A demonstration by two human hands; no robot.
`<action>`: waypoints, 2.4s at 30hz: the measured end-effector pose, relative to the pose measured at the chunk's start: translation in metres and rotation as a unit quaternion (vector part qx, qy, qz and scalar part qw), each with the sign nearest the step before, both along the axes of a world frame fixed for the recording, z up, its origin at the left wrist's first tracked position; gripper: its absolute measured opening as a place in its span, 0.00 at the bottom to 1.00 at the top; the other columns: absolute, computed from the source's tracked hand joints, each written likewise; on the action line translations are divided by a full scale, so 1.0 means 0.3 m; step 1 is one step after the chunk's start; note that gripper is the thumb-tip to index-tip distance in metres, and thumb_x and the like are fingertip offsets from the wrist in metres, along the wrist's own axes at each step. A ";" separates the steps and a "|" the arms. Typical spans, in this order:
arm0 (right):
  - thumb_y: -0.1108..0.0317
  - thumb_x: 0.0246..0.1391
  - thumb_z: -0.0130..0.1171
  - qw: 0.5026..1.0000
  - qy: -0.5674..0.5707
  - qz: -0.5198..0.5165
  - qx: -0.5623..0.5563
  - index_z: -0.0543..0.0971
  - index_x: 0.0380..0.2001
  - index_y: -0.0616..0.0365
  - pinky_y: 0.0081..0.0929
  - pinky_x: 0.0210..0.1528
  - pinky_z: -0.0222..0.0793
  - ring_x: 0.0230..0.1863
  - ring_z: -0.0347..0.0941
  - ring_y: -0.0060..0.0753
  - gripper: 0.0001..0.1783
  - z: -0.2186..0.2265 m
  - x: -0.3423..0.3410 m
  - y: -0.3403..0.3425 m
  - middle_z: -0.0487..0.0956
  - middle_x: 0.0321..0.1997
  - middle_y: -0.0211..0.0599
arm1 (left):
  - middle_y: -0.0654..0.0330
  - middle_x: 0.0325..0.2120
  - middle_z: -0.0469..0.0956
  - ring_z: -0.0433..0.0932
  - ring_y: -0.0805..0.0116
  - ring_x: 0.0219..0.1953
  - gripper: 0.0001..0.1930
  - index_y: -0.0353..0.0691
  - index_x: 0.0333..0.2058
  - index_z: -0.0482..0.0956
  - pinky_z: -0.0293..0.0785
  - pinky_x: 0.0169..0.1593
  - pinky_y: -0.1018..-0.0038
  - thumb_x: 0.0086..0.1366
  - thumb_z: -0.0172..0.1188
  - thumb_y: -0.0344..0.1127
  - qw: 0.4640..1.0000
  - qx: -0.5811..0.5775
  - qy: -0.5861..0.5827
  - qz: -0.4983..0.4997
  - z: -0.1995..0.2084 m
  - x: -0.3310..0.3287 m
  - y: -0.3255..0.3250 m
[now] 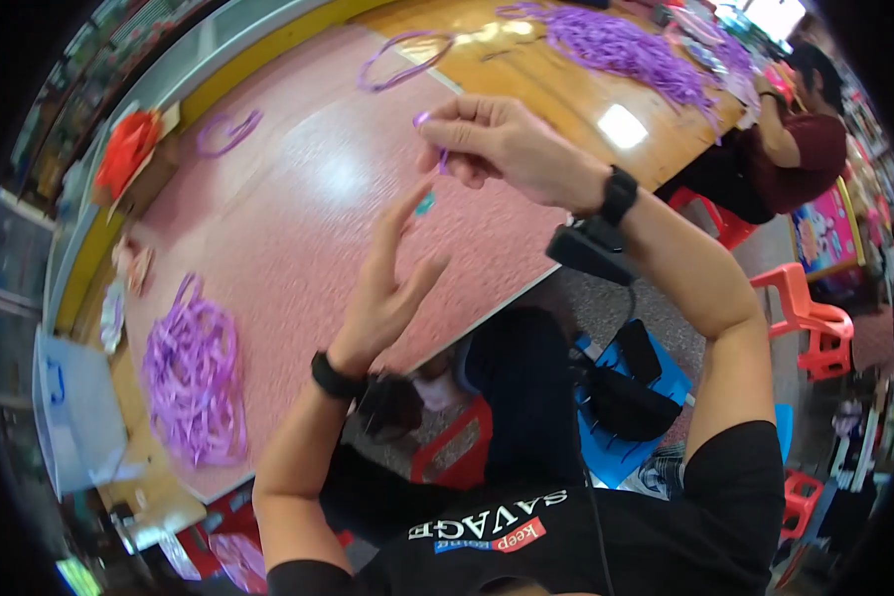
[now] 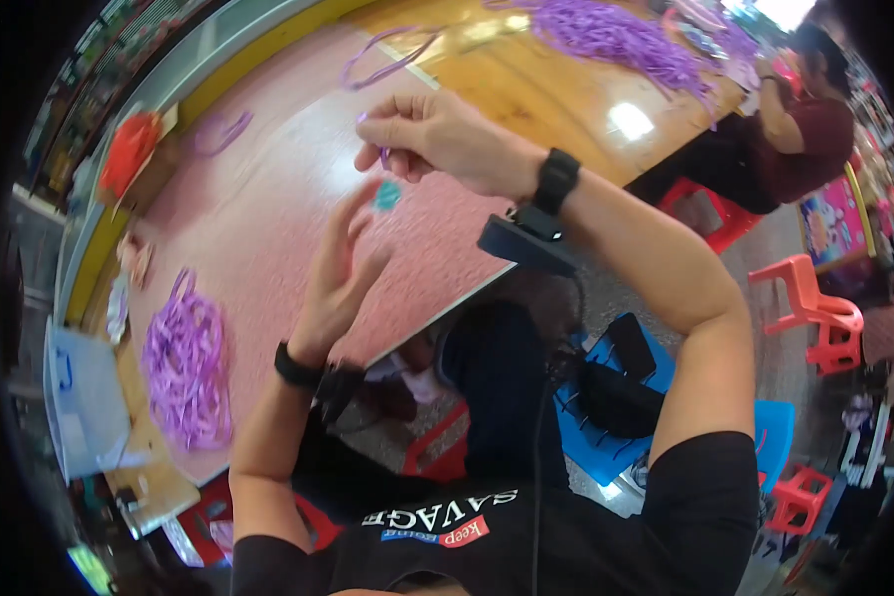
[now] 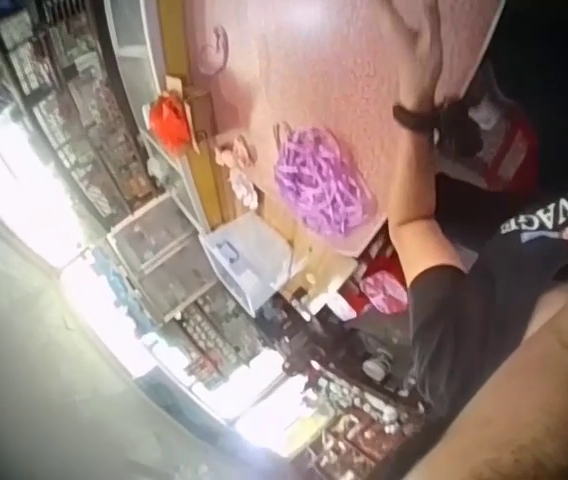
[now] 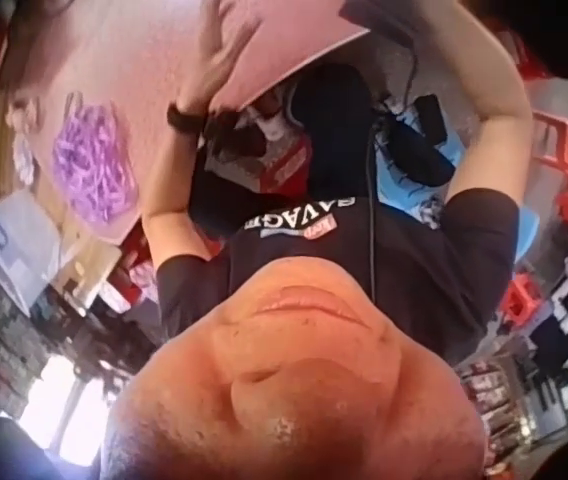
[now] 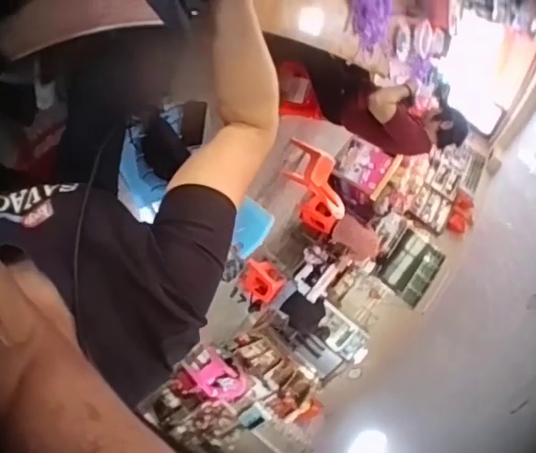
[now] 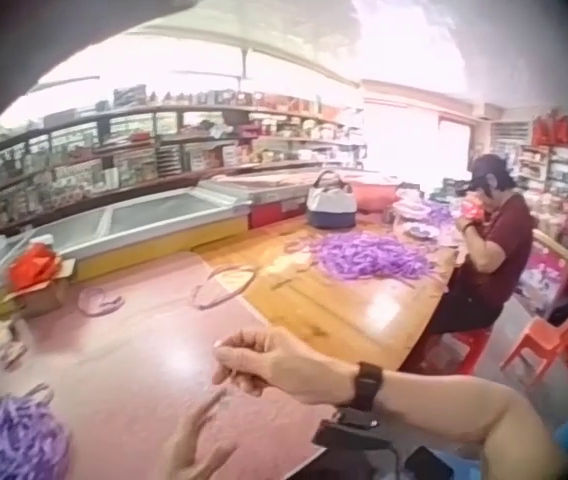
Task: The person picks up a purple ribbon and threads it through a small purple plastic tube. They slide the tube along the ribbon and then tie a knot at the end to secure it.
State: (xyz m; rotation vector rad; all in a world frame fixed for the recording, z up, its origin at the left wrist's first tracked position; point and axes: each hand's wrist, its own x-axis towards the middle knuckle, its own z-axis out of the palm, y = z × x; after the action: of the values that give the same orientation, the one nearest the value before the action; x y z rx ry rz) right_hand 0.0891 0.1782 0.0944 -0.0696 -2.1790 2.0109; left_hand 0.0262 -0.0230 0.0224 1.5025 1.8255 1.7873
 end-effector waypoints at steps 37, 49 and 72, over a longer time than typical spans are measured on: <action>0.55 0.57 0.57 0.936 -0.185 -0.149 0.260 0.82 0.39 0.63 0.40 0.44 0.74 0.43 0.80 0.51 0.20 -0.853 0.210 -0.665 0.82 0.39 0.53 | 0.48 0.42 0.78 0.76 0.54 0.48 0.19 0.23 0.53 0.66 0.68 0.57 0.59 0.72 0.40 0.34 0.858 0.067 -0.488 -0.145 0.385 -0.095 -0.164; 0.66 0.56 0.58 0.810 0.063 -0.299 0.500 0.82 0.31 0.63 0.34 0.40 0.75 0.36 0.79 0.45 0.10 -0.527 0.612 -0.180 0.82 0.34 0.47 | 0.51 0.50 0.78 0.76 0.56 0.53 0.19 0.29 0.54 0.69 0.65 0.59 0.60 0.73 0.37 0.35 0.858 0.019 -0.496 -0.131 0.375 -0.056 -0.273; 0.73 0.57 0.56 0.923 -0.026 0.081 0.376 0.80 0.39 0.64 0.30 0.41 0.73 0.37 0.79 0.36 0.08 -0.315 0.929 -0.561 0.81 0.33 0.45 | 0.42 0.60 0.67 0.70 0.51 0.59 0.27 0.29 0.62 0.63 0.65 0.64 0.59 0.74 0.40 0.44 0.855 -0.024 -0.445 -0.267 0.111 0.261 -0.588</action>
State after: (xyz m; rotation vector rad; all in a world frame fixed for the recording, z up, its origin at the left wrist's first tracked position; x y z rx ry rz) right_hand 0.3678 0.0098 -0.0001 0.1659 -2.9035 1.1021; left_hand 0.1045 -0.1994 0.0556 0.7812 0.8731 1.6762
